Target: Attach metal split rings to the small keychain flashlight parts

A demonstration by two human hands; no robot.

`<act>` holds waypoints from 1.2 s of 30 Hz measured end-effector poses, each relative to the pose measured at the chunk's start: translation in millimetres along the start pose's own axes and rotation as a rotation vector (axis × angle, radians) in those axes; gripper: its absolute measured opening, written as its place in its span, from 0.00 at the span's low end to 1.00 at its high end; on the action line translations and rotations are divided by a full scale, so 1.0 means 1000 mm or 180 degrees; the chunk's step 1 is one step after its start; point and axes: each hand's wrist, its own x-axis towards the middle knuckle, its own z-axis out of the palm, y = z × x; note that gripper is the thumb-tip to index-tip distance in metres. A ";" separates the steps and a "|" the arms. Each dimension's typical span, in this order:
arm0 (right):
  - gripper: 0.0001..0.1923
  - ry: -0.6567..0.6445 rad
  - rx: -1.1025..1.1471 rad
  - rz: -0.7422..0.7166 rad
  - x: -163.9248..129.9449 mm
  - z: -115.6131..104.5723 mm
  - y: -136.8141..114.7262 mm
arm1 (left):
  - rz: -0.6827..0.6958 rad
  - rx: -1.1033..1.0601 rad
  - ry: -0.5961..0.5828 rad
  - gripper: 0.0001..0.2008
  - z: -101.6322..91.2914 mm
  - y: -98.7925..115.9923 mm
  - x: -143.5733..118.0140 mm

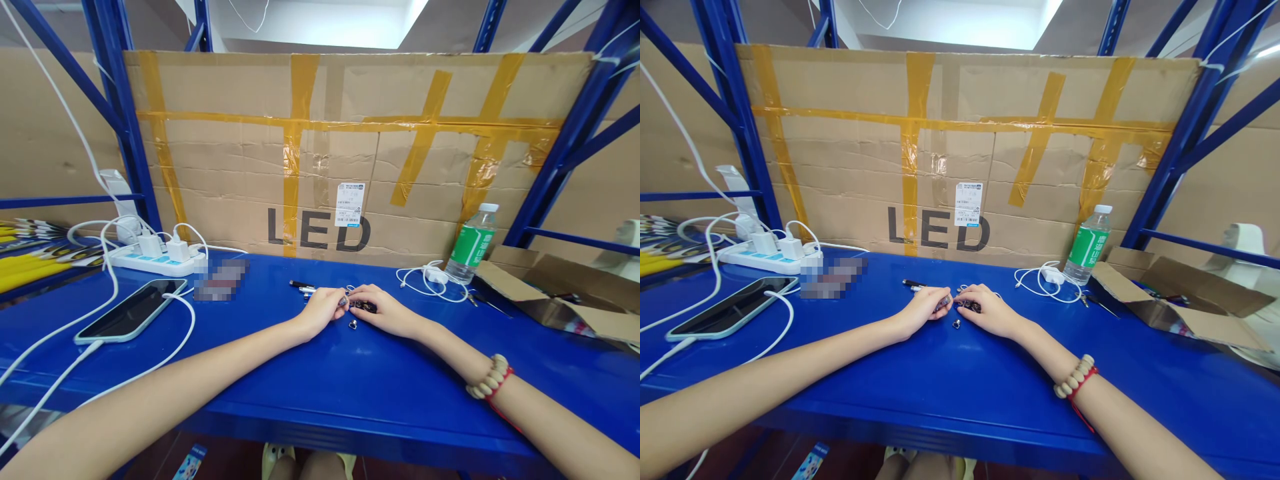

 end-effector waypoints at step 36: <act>0.15 -0.0036 0.0004 0.0016 0.000 -0.001 -0.003 | 0.0009 0.0095 -0.0025 0.17 -0.001 -0.001 0.000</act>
